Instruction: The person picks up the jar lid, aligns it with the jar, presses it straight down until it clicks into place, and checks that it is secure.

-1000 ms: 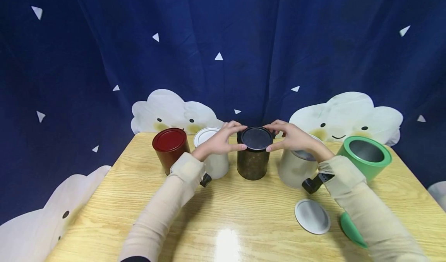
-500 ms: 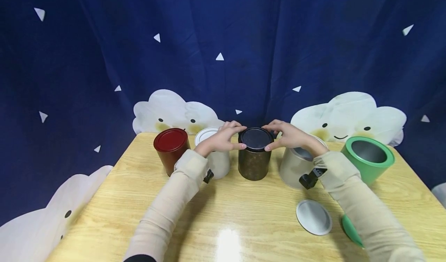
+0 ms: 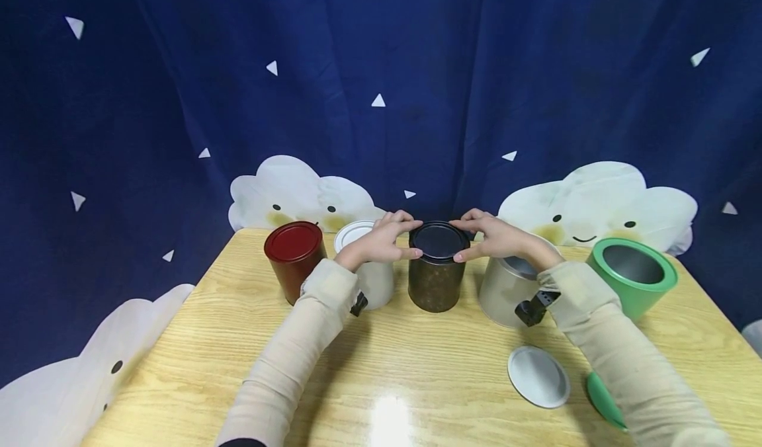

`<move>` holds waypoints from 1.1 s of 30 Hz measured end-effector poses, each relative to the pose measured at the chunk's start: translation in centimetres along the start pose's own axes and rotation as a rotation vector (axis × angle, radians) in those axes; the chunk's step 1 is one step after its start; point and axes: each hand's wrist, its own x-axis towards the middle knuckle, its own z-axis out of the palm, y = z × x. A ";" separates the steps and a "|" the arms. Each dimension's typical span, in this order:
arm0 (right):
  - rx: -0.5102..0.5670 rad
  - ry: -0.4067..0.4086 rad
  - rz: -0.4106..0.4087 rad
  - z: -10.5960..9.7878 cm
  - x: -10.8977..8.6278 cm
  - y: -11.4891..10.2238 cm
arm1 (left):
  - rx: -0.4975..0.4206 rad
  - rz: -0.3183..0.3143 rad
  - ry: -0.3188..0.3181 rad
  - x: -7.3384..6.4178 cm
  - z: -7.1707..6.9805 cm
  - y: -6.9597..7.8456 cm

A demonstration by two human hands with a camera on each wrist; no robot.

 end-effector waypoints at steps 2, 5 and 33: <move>0.001 -0.001 -0.003 0.0 0.0 0.0 | 0.002 -0.002 0.000 0.0 0.0 0.0; -0.006 -0.003 -0.007 -0.2 -0.1 -0.1 | 0.008 -0.006 0.002 0.0 -0.1 0.2; -0.072 0.112 -0.058 0.4 -0.1 -0.3 | 0.057 -0.061 0.083 0.3 0.4 1.0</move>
